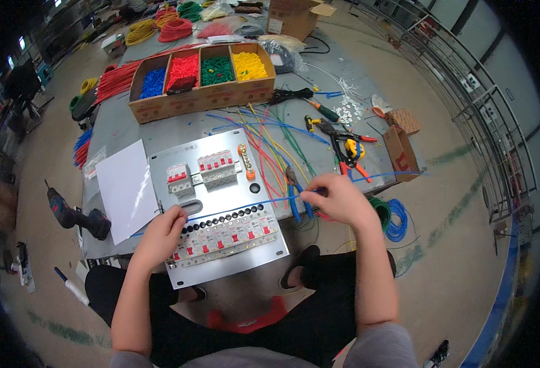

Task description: The person strips the ends of blue electrical wires using pliers and inserts them into terminals on a metal electrical panel. The person repeats this process for multiple wires, securing each one into the panel's terminal blocks.

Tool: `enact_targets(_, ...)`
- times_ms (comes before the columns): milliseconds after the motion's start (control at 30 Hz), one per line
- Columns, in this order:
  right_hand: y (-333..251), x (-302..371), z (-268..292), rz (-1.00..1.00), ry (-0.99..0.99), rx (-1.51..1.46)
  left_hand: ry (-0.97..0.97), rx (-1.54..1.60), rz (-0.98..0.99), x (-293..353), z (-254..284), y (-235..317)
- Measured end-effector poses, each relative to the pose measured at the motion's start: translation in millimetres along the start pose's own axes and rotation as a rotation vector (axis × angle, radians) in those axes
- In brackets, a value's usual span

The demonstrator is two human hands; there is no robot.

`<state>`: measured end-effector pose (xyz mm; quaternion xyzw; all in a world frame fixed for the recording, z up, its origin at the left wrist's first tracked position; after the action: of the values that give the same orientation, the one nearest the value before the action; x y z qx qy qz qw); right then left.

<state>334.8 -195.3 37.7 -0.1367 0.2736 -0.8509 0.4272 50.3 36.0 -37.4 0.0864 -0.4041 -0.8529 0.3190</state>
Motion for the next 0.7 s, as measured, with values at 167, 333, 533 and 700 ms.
enact_targets(167,43.0,-0.5,-43.6,-0.200,-0.252,0.152,-0.016,-0.049,-0.016,6.2,-7.9,1.2)
enact_targets(333,108.4,-57.5,-58.2,-0.378,-0.415,0.205,-0.033,-0.071,-0.125,2.9,-23.9,17.8)
enact_targets(533,122.8,-143.9,-71.7,-0.048,-0.006,0.249,-0.030,-0.145,-0.193,-7.7,-45.0,27.9)
enact_targets(700,108.5,-164.3,-108.5,-0.136,-0.082,0.340,0.006,-0.193,-0.263,-10.3,-46.0,37.8)
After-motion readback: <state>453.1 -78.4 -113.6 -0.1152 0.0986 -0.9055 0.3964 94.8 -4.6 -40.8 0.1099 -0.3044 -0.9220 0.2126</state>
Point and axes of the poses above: each hand's wrist, its own x-axis away from the middle knuckle, its own z-axis out of the back of the hand, y = z × x, the point moved 10 cm from there along -x, towards the middle knuckle, and after that the axes turned 7 degrees about y, right-handed, at the moved point
